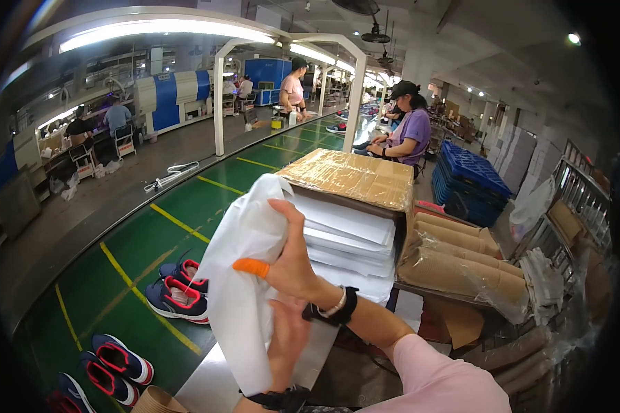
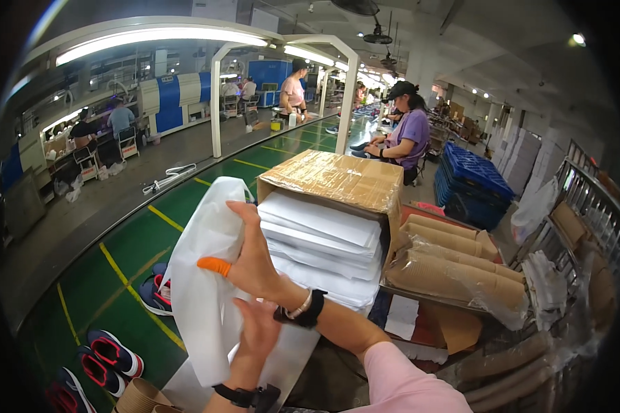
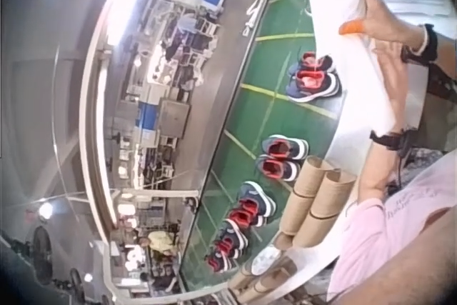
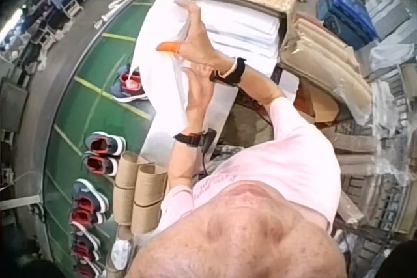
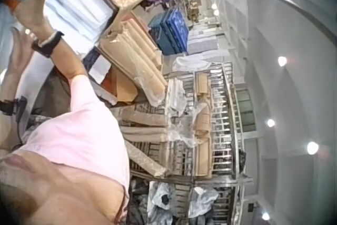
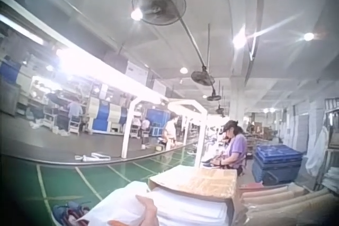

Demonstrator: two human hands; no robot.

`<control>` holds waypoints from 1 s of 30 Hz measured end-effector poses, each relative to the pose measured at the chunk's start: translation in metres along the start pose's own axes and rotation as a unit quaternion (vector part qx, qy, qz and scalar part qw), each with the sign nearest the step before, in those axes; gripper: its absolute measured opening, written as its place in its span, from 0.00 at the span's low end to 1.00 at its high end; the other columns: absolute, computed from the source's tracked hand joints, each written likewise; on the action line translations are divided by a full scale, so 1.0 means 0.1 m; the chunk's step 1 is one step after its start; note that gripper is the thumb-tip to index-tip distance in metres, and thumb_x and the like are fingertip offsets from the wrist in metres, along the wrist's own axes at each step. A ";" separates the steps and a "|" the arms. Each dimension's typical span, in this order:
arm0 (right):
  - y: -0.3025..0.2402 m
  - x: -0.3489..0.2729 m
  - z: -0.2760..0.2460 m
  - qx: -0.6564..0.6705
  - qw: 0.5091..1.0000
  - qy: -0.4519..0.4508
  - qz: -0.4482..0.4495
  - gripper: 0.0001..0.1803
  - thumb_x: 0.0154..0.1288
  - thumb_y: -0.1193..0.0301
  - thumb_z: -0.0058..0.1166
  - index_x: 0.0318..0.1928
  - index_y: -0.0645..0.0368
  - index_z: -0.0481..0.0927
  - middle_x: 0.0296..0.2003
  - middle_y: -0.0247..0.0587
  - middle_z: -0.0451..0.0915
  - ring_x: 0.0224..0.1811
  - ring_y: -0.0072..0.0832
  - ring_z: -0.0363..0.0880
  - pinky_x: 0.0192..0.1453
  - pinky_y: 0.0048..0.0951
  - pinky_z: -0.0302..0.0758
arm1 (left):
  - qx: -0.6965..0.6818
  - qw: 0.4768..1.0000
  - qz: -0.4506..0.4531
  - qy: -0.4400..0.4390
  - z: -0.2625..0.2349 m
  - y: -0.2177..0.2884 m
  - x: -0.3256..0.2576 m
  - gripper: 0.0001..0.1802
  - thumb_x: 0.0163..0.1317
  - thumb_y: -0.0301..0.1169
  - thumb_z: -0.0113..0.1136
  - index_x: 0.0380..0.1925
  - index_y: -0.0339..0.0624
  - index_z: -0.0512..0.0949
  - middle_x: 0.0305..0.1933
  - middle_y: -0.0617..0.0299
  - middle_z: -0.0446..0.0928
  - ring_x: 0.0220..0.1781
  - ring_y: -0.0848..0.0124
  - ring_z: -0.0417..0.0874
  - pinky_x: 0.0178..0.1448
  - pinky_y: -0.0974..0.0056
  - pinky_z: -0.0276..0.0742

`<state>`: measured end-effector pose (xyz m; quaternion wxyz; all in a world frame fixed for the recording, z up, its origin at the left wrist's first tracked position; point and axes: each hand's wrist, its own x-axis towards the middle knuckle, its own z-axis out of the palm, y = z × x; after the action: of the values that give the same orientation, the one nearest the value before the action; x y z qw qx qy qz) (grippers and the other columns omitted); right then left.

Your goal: Wrapping cardboard shoe inserts in white paper and placing them into finished shoes on a conveyor belt.

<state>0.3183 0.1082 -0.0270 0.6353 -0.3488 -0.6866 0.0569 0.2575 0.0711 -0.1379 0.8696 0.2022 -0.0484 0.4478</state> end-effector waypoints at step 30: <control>-0.05 0.24 -0.21 0.016 0.998 0.015 -0.054 0.24 0.60 0.65 0.59 0.48 0.63 0.63 0.37 0.46 0.71 0.41 0.33 0.74 0.46 0.32 0.73 | 0.550 0.820 0.150 0.043 0.81 0.84 0.05 0.25 0.66 0.19 0.45 0.63 0.39 0.55 0.54 0.56 0.70 0.50 0.74 0.74 0.51 0.70 0.71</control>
<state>0.3373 0.1103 -0.0003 0.6528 -0.3020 -0.6942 0.0281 0.2012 0.0871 -0.0366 0.5370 0.6182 0.2136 0.5327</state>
